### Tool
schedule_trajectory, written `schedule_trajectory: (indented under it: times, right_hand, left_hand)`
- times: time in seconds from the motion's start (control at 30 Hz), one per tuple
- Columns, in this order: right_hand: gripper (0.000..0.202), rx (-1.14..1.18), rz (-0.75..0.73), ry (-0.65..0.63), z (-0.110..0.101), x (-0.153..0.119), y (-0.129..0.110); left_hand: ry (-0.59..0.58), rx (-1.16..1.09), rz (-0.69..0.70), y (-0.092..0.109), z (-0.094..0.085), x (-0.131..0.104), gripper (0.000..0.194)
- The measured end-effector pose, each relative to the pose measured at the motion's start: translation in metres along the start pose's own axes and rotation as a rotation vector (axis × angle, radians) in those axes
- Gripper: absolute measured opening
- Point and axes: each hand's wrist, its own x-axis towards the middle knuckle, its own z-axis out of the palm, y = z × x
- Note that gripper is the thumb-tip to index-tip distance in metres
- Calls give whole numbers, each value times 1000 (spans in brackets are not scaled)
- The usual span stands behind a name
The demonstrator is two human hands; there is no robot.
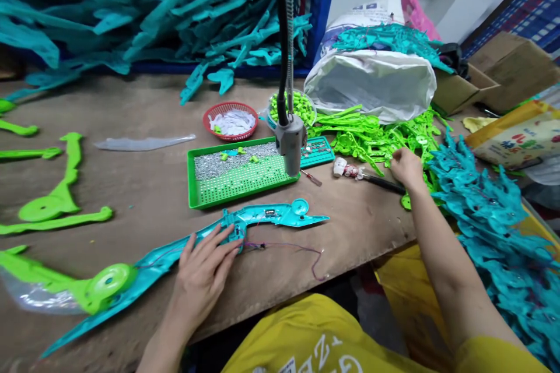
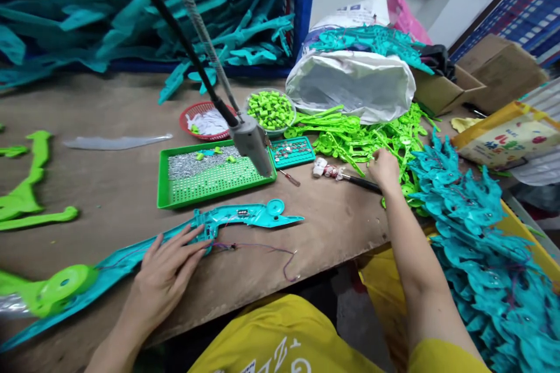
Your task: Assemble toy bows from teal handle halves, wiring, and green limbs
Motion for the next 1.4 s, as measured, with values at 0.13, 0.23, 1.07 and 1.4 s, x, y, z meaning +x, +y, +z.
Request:
schedule_trajectory:
  times: [0.13, 0.23, 1.07, 1.4]
  right_hand:
    - [36, -91, 159, -104, -8, -4, 35]
    - [37, -98, 199, -129, -10, -9, 44]
    - [33, 1337, 329, -824, 48, -137, -123]
    - [30, 939, 337, -927, 41, -129, -124]
  left_hand:
    - [-19, -17, 15, 0, -3, 0, 22]
    - [-25, -25, 21, -1, -7, -3, 21]
    - [-257, 48, 9, 90, 5, 51, 50]
    - [-182, 48, 28, 78, 19, 35, 18]
